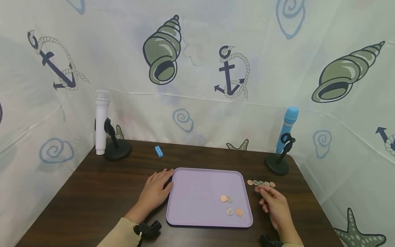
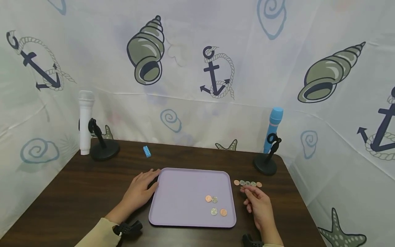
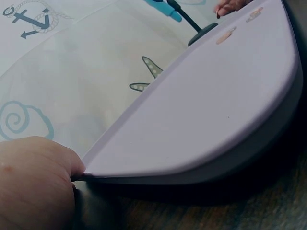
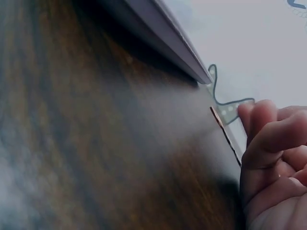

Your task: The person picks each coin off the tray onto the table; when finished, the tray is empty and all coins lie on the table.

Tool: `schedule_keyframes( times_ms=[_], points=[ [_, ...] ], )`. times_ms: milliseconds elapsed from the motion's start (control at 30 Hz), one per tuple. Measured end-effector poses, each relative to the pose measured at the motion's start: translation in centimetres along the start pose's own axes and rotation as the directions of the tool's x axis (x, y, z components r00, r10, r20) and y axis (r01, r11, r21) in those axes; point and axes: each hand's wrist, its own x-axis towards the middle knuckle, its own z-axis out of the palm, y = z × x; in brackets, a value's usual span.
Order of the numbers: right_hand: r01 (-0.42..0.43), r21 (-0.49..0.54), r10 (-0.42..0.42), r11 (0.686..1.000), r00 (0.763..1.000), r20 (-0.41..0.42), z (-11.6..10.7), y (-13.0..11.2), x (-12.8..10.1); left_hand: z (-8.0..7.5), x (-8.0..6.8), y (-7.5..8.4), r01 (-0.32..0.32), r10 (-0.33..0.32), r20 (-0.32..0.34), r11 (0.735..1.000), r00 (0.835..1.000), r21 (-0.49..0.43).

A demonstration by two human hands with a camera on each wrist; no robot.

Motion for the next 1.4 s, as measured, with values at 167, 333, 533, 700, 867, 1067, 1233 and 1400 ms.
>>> schedule_keyframes(
  times_ms=[167,333,533,700,867,1067,1233,1400],
  points=[
    [-0.032,-0.047,0.032,0.998,0.999,0.012,0.1,-0.4,0.2,-0.1,-0.1,0.1,-0.004,0.004,-0.015,1.0,1.0,-0.004],
    [-0.074,-0.075,0.076,0.994,0.997,0.027,0.4,-0.6,0.1,-0.1,-0.2,0.1,-0.012,0.012,-0.029,1.0,0.999,0.008],
    [-0.075,-0.172,0.086,0.982,0.995,0.059,0.6,-0.5,-0.1,0.0,-0.1,0.0,0.001,-0.001,-0.005,1.0,1.0,-0.004],
    [-0.078,-0.256,0.091,0.964,0.995,0.04,0.6,-0.9,-0.1,0.1,0.1,0.1,0.006,-0.006,0.001,1.0,1.0,-0.006],
    [-0.077,-0.326,0.09,0.942,0.996,0.024,0.7,-1.4,0.0,0.2,0.3,0.4,0.002,-0.002,-0.012,1.0,1.0,-0.004],
    [-0.092,-0.343,0.108,0.935,0.994,0.027,0.9,-1.1,-0.4,0.4,0.2,0.3,0.005,-0.005,0.003,1.0,1.0,0.004],
    [-0.083,-0.359,0.1,0.93,0.995,0.028,1.2,-0.8,-0.4,0.1,0.1,0.0,-0.01,0.01,-0.013,1.0,1.0,0.011],
    [-0.101,-0.39,0.117,0.915,0.993,0.017,1.3,-0.7,-0.6,0.2,0.1,-0.1,-0.006,0.006,-0.006,1.0,1.0,0.007]
  ],
)
